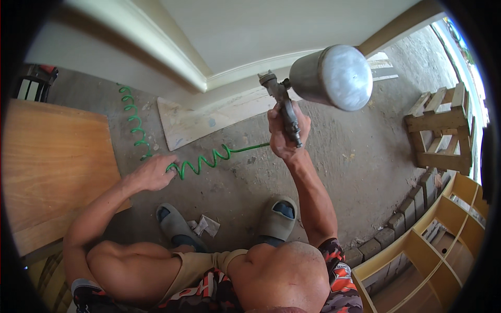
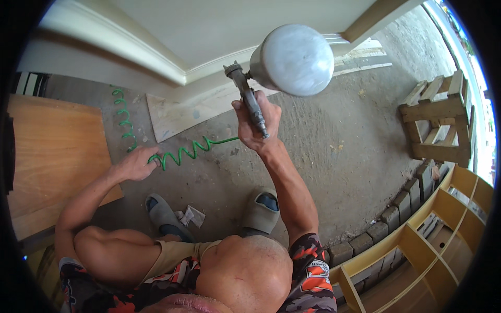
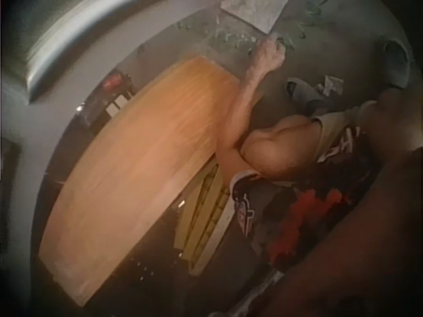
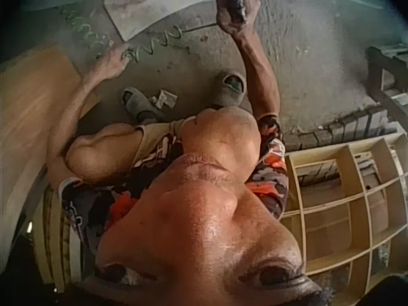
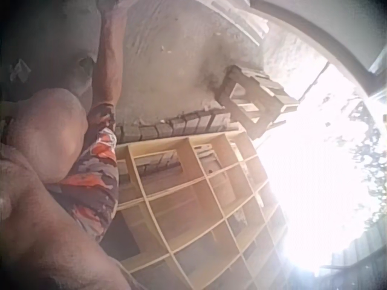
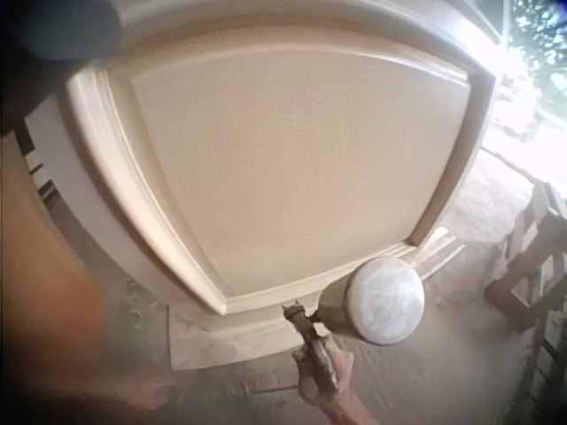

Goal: The person uses a spray gun to apply a coating to a wooden furniture structure and a wooden board.

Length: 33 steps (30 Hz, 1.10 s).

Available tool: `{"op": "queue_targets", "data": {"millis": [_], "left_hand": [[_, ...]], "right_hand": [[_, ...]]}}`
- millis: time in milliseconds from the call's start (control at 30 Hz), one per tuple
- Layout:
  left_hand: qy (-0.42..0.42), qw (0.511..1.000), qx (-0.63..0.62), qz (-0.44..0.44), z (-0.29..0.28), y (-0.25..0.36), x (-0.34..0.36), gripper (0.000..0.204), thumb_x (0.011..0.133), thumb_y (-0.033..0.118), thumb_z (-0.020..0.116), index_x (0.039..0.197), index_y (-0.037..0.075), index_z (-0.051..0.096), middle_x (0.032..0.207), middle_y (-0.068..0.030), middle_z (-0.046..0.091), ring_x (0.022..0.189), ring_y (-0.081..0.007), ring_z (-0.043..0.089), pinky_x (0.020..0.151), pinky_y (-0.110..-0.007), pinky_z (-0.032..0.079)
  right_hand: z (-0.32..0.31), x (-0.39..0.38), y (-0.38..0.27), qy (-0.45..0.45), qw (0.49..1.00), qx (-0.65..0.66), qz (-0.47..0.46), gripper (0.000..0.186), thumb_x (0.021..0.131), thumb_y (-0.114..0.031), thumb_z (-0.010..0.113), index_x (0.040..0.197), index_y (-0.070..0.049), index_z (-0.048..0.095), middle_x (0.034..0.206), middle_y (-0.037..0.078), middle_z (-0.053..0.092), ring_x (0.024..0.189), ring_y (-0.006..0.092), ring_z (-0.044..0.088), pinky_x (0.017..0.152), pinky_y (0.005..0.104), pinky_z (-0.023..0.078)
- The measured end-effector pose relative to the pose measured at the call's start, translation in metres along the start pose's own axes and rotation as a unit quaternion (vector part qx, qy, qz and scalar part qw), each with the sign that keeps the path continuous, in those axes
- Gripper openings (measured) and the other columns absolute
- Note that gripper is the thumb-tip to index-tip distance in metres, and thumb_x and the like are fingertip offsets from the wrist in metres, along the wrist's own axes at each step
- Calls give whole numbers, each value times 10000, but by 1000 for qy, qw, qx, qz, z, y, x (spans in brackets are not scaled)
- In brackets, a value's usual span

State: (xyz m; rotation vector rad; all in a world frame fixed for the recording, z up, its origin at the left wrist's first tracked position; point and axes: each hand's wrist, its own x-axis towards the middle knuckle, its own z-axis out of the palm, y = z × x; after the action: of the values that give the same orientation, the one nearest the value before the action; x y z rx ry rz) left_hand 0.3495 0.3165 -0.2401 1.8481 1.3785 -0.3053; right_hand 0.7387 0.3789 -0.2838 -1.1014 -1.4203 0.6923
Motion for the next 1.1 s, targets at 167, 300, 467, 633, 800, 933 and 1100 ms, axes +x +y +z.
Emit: {"op": "queue_targets", "data": {"millis": [167,300,467,633,800,933,1100], "left_hand": [[-2,1000,-2,27,7,33,5,311,972,172,674,1236,11,704,1013,-277,763,1030,-496,734,921,-562,563],[-2,997,-45,60,4,59,9,281,948,88,630,1199,-29,677,1003,-242,782,974,-429,773,860,-491,588],[-2,994,-88,58,-2,90,12,310,944,76,619,1227,-39,675,1019,-211,803,966,-360,797,881,-432,599],[-25,992,-112,59,0,108,18,357,962,91,626,1293,-36,659,1054,-170,814,1002,-292,797,924,-407,601],[-52,990,-119,64,2,119,26,393,970,93,627,1342,-33,639,1072,-158,815,1012,-271,792,946,-407,604],[-56,988,-120,79,0,131,31,408,973,74,617,1368,-26,630,1068,-159,812,1012,-269,792,948,-404,604],[-53,988,-118,87,-4,148,33,408,989,59,622,1392,-8,630,1082,-150,811,1013,-271,789,949,-396,604]], "right_hand": [[-42,23,15,40,999,-13,18,225,1038,-145,789,952,-39,610,645,89,571,560,188,508,581,358,490],[-78,41,29,73,997,22,23,234,1053,-153,775,950,-18,614,634,75,549,582,152,492,580,346,469],[-119,66,48,113,993,26,31,246,1066,-165,761,948,8,632,644,26,554,608,96,493,568,321,444],[-157,90,63,152,986,44,50,233,1073,-166,748,969,17,649,674,21,598,624,84,524,571,311,456],[-192,114,73,181,981,38,52,265,1100,-214,749,981,4,658,697,-30,587,622,58,518,549,284,413],[-216,125,76,196,976,79,60,246,1115,-211,730,1001,-5,656,683,-47,553,586,46,481,513,269,383],[-251,138,80,196,976,89,37,272,1131,-270,707,1024,-24,660,691,6,560,525,87,490,458,285,387]]}}
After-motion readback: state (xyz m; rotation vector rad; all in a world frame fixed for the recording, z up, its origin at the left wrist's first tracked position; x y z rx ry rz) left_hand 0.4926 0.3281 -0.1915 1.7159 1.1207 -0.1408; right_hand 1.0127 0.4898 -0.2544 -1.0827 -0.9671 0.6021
